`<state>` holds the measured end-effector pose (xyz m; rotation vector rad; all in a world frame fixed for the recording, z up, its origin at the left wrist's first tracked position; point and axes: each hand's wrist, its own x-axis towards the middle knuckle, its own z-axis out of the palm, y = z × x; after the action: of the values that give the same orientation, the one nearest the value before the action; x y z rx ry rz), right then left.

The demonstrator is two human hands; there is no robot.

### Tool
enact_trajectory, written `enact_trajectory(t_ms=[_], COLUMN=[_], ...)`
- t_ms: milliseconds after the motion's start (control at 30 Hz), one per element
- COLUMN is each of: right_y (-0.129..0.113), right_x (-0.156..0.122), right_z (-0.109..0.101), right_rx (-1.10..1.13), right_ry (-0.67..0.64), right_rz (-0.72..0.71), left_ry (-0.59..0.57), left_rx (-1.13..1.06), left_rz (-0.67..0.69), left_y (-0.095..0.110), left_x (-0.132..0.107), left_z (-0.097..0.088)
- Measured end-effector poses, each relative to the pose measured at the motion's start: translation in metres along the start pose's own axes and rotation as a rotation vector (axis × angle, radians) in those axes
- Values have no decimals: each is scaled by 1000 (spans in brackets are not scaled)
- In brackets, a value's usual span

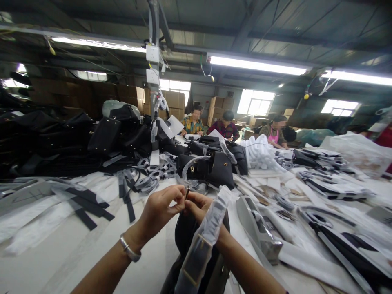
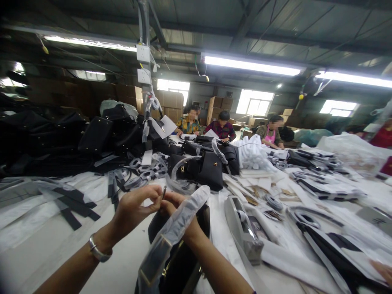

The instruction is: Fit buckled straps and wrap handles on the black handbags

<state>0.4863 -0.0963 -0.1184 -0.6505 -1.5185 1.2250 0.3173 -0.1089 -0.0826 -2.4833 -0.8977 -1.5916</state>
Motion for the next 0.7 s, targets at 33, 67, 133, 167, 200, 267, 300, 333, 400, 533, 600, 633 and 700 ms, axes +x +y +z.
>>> enact_trajectory(t_ms=[33, 67, 133, 167, 200, 267, 300, 333, 400, 533, 600, 633, 700], right_y=[-1, -1, -1, -2, -4, -9, -13, -16, -21, -24, -24, -24, -26], right_x=[-1, -1, -2, -2, -2, -3, -4, -4, -5, -7, -9, -10, -13], right_z=[-1, -3, -6, -7, -8, -7, -6, -5, -2, 0, -2, -3, -4], right_rx=[0, 2, 24, 39, 49, 34, 6, -32, -108, -93, -17, 22, 96], right_ry=[-26, -48, -77, -85, -94, -103, -87, -54, 37, 141, 156, 168, 201], right_rz=[1, 4, 13, 18, 22, 24, 23, 21, 3, 1, 62, 97, 148], left_ry=[-78, -151, -257, -289, -308, -325, -329, -331, -321, -270, -234, -206, -123], left_rx=[-29, -45, -64, -81, -106, -169, -197, -220, -278, -447, -558, -629, -772], left_rz=[48, 90, 127, 115, 89, 17, -12, -33, -78, -244, -347, -398, -507], left_y=[-3, -7, -12, -13, -14, -13, -12, -11, -7, -2, -1, -2, -4], left_x=[2, 4, 8, 10, 12, 15, 15, 15, 15, 14, 13, 12, 11], left_z=[-4, -7, -14, -17, -18, -19, -18, -17, -14, -14, -16, -17, -17])
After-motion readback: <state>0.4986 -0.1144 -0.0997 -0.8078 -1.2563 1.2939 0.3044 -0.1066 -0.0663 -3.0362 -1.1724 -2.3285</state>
